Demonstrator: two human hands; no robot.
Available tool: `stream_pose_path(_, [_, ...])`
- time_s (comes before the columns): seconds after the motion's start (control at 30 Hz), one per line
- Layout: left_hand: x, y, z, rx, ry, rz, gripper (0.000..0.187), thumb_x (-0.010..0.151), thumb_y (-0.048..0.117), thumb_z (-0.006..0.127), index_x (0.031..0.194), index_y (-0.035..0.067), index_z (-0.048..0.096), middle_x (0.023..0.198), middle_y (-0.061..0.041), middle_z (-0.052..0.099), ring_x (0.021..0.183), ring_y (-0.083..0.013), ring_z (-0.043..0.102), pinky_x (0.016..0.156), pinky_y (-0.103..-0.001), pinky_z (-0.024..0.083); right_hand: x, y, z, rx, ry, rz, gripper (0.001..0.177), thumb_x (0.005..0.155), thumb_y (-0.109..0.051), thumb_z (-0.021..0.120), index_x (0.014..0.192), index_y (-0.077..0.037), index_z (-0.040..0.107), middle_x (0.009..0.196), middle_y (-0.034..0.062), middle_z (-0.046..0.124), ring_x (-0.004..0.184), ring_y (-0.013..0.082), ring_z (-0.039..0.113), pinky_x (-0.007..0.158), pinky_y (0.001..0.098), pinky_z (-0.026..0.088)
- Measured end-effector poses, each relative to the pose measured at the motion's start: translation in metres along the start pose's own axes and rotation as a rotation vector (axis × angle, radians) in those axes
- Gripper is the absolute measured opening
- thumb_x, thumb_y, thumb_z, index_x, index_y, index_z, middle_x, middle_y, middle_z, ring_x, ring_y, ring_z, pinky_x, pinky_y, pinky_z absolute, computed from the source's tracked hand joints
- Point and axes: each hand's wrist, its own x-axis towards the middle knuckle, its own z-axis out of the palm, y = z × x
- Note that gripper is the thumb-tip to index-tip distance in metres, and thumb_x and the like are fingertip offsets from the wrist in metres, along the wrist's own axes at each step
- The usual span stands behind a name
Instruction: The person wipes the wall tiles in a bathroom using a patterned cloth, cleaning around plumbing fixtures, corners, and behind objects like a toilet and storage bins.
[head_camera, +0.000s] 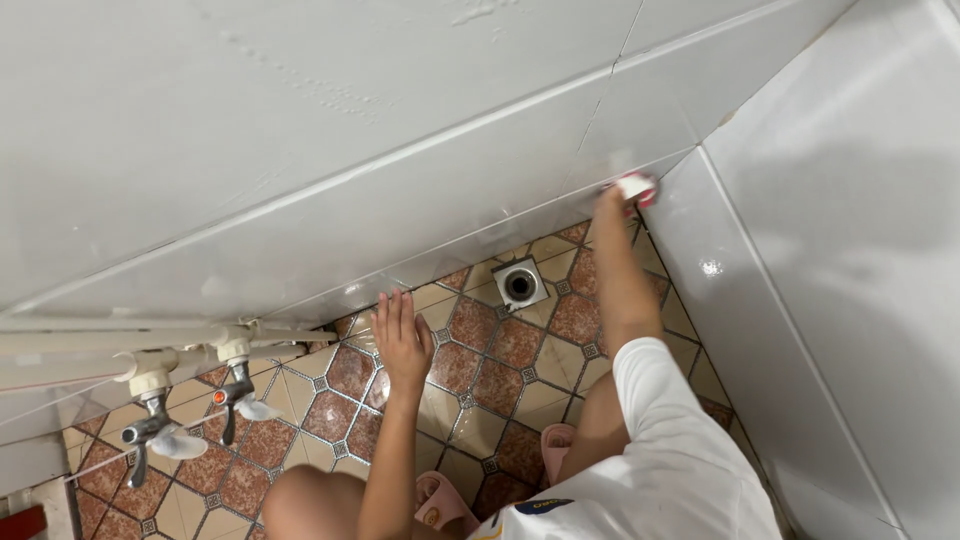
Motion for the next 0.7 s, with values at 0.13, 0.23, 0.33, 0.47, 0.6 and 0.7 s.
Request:
stream_pose_path(0.13, [-0.015, 0.0, 0.015, -0.001, -0.027, 0.008, 0.043, 0.098, 0.011, 0.061, 0.14, 0.003, 0.059, 0.149, -0.015, 0.057, 0.147, -0.0345, 0.044, 0.121, -0.055, 0.03, 0.021, 0.009, -0.003, 0.026, -0.023, 0.06, 0.042, 0.098, -0.046, 0.05, 0.123, -0.012, 0.05, 0.11, 0.0078, 0.056, 0.089, 0.0256, 0.055, 0.073, 0.0402, 0.046])
stream_pose_path(0.23, [-0.022, 0.002, 0.026, -0.006, -0.056, 0.011, 0.043, 0.097, 0.011, 0.061, 0.139, 0.003, 0.059, 0.148, -0.015, 0.057, 0.146, -0.0345, 0.045, 0.121, -0.055, 0.031, 0.032, 0.01, -0.009, 0.043, -0.042, 0.068, 0.043, 0.098, -0.047, 0.049, 0.124, -0.013, 0.052, 0.11, 0.0071, 0.057, 0.089, 0.0252, 0.054, 0.073, 0.0402, 0.045])
stream_pose_path(0.33, [-0.023, 0.002, 0.027, -0.01, -0.072, 0.02, 0.043, 0.097, 0.011, 0.061, 0.139, 0.003, 0.059, 0.147, -0.015, 0.058, 0.145, -0.0343, 0.046, 0.121, -0.054, 0.032, 0.04, -0.008, -0.012, 0.058, -0.02, -0.037, 0.044, 0.098, -0.048, 0.048, 0.124, -0.013, 0.053, 0.11, 0.0064, 0.057, 0.089, 0.0248, 0.054, 0.072, 0.0402, 0.045])
stream_pose_path(0.47, [-0.017, -0.005, 0.015, 0.005, -0.045, 0.02, 0.043, 0.096, 0.01, 0.06, 0.139, 0.002, 0.06, 0.146, -0.016, 0.059, 0.145, -0.0347, 0.047, 0.12, -0.055, 0.033, 0.06, -0.085, -0.004, 0.079, 0.039, -0.287, 0.045, 0.098, -0.049, 0.048, 0.124, -0.013, 0.055, 0.11, 0.0055, 0.058, 0.088, 0.0244, 0.054, 0.072, 0.0402, 0.044])
stream_pose_path(0.6, [-0.022, -0.007, 0.012, -0.005, -0.044, -0.007, 0.041, 0.097, 0.008, 0.06, 0.137, 0.001, 0.062, 0.145, -0.015, 0.06, 0.145, -0.0349, 0.047, 0.119, -0.056, 0.034, 0.059, -0.096, -0.003, 0.053, 0.058, -0.285, 0.046, 0.097, -0.05, 0.047, 0.124, -0.014, 0.057, 0.11, 0.0046, 0.059, 0.088, 0.0239, 0.054, 0.072, 0.0402, 0.043])
stream_pose_path(0.7, [-0.033, -0.013, 0.001, -0.012, -0.074, -0.029, 0.04, 0.095, 0.009, 0.06, 0.134, 0.002, 0.063, 0.144, -0.016, 0.06, 0.144, -0.0361, 0.047, 0.118, -0.056, 0.034, 0.032, -0.039, -0.003, 0.025, 0.056, -0.18, 0.047, 0.097, -0.051, 0.046, 0.124, -0.014, 0.058, 0.11, 0.0039, 0.06, 0.087, 0.0235, 0.054, 0.072, 0.0401, 0.043])
